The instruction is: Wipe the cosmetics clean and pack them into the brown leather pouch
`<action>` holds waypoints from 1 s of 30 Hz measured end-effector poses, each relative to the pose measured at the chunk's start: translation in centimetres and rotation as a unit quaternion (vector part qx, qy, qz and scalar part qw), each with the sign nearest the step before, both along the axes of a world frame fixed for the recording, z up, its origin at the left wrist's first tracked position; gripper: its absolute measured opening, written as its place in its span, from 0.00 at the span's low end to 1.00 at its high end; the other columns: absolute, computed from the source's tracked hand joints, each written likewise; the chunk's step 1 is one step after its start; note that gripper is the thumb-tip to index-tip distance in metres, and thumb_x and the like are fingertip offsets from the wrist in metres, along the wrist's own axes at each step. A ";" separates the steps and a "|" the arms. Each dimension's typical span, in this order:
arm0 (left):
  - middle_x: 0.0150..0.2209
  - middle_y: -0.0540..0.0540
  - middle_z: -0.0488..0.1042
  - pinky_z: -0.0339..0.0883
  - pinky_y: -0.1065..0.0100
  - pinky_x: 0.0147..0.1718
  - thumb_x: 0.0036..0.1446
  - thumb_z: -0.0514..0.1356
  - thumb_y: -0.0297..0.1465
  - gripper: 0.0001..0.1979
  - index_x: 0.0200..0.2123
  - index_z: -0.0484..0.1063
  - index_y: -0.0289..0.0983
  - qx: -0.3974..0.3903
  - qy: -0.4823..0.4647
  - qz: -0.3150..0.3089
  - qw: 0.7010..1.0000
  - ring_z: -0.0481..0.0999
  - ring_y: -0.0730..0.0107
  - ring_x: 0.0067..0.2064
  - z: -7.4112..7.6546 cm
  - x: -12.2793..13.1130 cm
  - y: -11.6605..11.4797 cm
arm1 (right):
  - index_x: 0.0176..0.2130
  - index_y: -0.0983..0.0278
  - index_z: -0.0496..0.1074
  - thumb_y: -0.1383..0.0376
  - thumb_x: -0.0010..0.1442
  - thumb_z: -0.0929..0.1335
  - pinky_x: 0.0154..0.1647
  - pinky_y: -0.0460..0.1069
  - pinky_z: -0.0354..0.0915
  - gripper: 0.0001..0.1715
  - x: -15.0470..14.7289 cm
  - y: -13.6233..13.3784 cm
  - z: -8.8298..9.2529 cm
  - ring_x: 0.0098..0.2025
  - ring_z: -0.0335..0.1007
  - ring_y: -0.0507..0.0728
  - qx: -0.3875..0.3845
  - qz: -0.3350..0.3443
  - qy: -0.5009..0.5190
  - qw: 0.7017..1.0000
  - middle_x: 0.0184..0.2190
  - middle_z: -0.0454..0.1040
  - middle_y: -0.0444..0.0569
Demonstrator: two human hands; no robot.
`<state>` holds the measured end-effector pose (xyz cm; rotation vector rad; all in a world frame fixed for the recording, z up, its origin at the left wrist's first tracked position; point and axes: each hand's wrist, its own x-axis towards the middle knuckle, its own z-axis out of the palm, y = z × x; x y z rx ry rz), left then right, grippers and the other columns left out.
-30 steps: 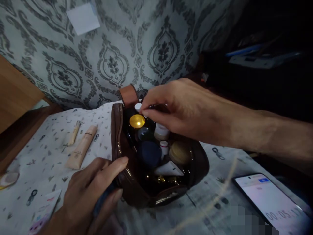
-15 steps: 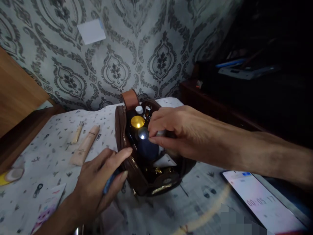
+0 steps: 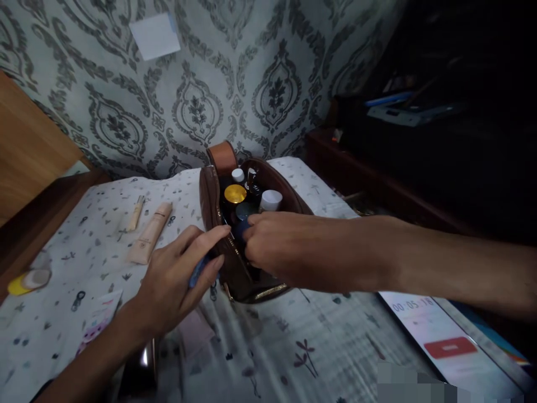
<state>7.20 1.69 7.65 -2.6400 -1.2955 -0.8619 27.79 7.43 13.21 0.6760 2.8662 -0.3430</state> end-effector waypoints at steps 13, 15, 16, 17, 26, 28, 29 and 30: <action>0.38 0.47 0.71 0.68 0.71 0.36 0.69 0.49 0.32 0.16 0.57 0.65 0.39 -0.023 0.015 0.027 0.999 0.73 0.69 0.39 0.2 0.2 -0.2 | 0.39 0.68 0.78 0.70 0.57 0.70 0.39 0.53 0.69 0.08 -2.6 -1.0 1.2 0.40 0.77 0.64 -0.023 -0.098 -0.115 0.988 0.35 0.79 0.59; 0.39 0.47 0.71 0.68 0.70 0.36 0.68 0.50 0.32 0.17 0.57 0.65 0.39 -0.026 0.014 0.028 0.999 0.73 0.69 0.40 0.1 0.3 -0.2 | 0.41 0.67 0.78 0.71 0.57 0.70 0.42 0.52 0.69 0.10 -2.8 -1.1 1.3 0.43 0.77 0.64 -0.021 -0.099 -0.140 0.985 0.38 0.80 0.59; 0.39 0.47 0.71 0.69 0.70 0.35 0.68 0.50 0.32 0.17 0.57 0.65 0.39 -0.026 0.012 0.028 0.999 0.73 0.69 0.40 0.0 0.3 -0.2 | 0.42 0.67 0.78 0.71 0.57 0.70 0.42 0.52 0.69 0.11 -2.8 -1.1 1.4 0.44 0.77 0.64 -0.022 -0.101 -0.152 0.983 0.40 0.80 0.58; 0.39 0.47 0.71 0.69 0.70 0.35 0.68 0.50 0.32 0.17 0.58 0.65 0.39 -0.025 0.011 0.027 0.999 0.73 0.69 0.40 0.0 0.3 -0.1 | 0.43 0.67 0.77 0.71 0.57 0.70 0.42 0.52 0.70 0.12 -2.9 -1.1 1.4 0.44 0.77 0.64 -0.024 -0.103 -0.160 0.981 0.41 0.80 0.58; 0.38 0.47 0.70 0.68 0.71 0.34 0.68 0.50 0.32 0.17 0.57 0.66 0.39 -0.025 0.007 0.028 0.999 0.72 0.69 0.38 0.0 0.5 -0.1 | 0.49 0.70 0.75 0.70 0.57 0.69 0.40 0.53 0.70 0.19 -3.2 -0.5 0.9 0.46 0.77 0.67 -0.042 -0.114 -0.173 0.977 0.44 0.79 0.60; 0.38 0.47 0.70 0.68 0.71 0.34 0.68 0.50 0.31 0.17 0.57 0.66 0.38 -0.021 0.004 0.026 0.999 0.72 0.69 0.37 0.0 0.5 0.0 | 0.50 0.70 0.74 0.70 0.57 0.69 0.39 0.52 0.70 0.20 -3.0 -0.6 0.9 0.46 0.77 0.66 -0.054 -0.120 -0.173 0.976 0.43 0.79 0.60; 0.38 0.47 0.70 0.68 0.71 0.34 0.68 0.50 0.31 0.17 0.57 0.66 0.38 -0.020 0.004 0.024 0.999 0.72 0.70 0.37 0.0 0.5 0.0 | 0.50 0.70 0.74 0.70 0.57 0.69 0.39 0.52 0.70 0.19 -2.9 -0.7 0.9 0.46 0.77 0.66 -0.059 -0.122 -0.170 0.976 0.43 0.79 0.59; 0.38 0.47 0.70 0.68 0.71 0.34 0.68 0.50 0.31 0.16 0.57 0.66 0.38 -0.019 0.004 0.024 1.000 0.72 0.70 0.37 0.0 0.5 0.0 | 0.50 0.69 0.74 0.70 0.58 0.68 0.39 0.52 0.69 0.19 -2.7 -0.7 1.0 0.46 0.77 0.66 -0.062 -0.125 -0.163 0.977 0.44 0.78 0.59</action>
